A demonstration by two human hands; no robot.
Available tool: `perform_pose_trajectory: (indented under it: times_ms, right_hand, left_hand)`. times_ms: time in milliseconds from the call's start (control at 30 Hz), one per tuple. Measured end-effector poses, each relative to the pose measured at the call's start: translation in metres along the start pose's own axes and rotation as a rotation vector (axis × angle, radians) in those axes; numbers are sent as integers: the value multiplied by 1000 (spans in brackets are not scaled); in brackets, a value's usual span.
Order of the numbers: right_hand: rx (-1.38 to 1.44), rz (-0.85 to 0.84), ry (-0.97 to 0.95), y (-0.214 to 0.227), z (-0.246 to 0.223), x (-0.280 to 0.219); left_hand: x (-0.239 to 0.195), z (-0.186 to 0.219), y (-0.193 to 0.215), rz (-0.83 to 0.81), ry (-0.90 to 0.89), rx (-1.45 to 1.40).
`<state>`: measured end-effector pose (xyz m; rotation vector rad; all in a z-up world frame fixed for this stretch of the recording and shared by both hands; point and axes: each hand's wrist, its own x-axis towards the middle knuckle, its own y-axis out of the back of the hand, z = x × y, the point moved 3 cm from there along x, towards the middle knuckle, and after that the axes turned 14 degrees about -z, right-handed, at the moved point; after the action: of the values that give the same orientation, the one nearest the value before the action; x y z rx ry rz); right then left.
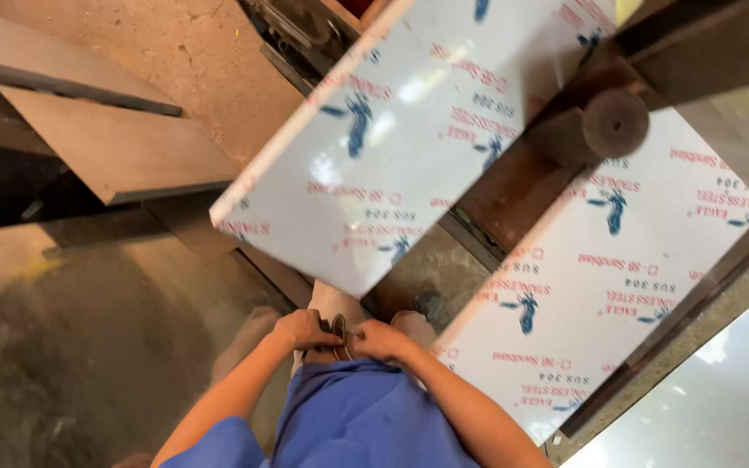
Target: Measuring, grinding, and marking stainless steel sheets for fabrication in a metal workshop.
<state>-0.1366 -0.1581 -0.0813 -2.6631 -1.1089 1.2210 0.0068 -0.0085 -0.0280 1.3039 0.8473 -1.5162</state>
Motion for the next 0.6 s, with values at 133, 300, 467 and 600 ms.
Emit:
perform_pose_trajectory:
  times_ms: [133,300,467,600]
  right_hand:
    - [-282,153,38,1,-10,42]
    - [67,-67,135,0,-100,36]
    - [-125,42,-174,7,-84,57]
    - [-156,10,-183,17,-80,67]
  left_hand:
    - [8,-20,51,88,17,-135]
    - [30,-52,52,136,-182,71]
    - [-14,-60,65,19,-225,63]
    - [-33,-59,73,25,-203,-186]
